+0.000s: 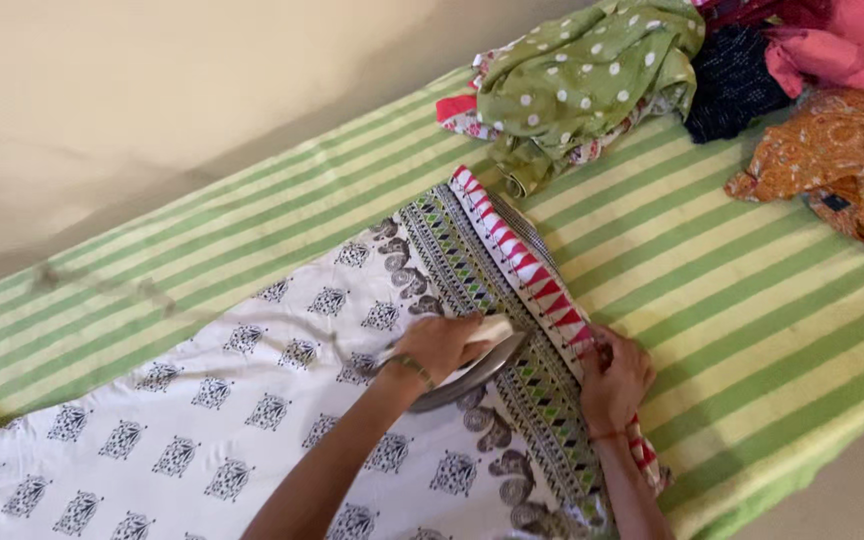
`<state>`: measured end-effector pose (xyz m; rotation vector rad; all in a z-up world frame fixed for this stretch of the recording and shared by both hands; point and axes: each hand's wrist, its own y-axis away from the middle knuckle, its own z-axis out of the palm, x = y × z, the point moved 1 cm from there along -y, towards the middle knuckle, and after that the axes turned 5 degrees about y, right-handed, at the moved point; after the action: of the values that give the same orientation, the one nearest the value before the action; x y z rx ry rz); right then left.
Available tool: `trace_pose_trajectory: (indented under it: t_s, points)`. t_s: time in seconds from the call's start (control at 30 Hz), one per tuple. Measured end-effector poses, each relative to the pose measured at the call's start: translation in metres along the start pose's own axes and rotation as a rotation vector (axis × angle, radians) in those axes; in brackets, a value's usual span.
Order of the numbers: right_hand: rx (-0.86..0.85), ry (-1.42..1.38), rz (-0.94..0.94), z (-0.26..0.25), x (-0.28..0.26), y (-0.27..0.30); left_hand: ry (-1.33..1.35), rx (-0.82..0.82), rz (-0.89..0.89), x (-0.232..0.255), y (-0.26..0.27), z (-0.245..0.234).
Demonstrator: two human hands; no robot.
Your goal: The person irons a white patterned garment on an ironing board, smoothing the fabric with one hand while pressing the iron over different sections of the item.
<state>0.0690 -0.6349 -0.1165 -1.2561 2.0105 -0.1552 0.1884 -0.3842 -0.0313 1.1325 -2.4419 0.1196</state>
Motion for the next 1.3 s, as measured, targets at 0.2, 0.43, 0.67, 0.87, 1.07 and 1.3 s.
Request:
trace_pose_trajectory:
  t_s: [0.2,0.43,0.67,0.87,1.07,1.3]
  points:
    - [-0.028,0.175,0.074,0.017,0.01,0.004,0.196,-0.046,-0.01,-0.027,0.038,0.003]
    - [0.039,0.341,-0.004,0.03,0.016,0.006,-0.004,0.063,-0.094,-0.109,0.141,-0.01]
    - [-0.053,0.374,-0.037,0.04,0.019,-0.009,-0.002,0.169,-0.176,-0.113,0.154,-0.008]
    - [-0.379,-0.044,-0.226,0.189,-0.008,-0.189,0.122,0.096,-0.195,-0.07,0.086,-0.022]
    - [-0.6,-0.07,0.019,0.289,-0.046,-0.262,0.062,0.18,-0.14,-0.066,0.045,-0.021]
    - [-0.563,-0.56,-0.112,0.207,-0.013,-0.219,0.083,-0.05,-0.303,-0.05,0.041,-0.038]
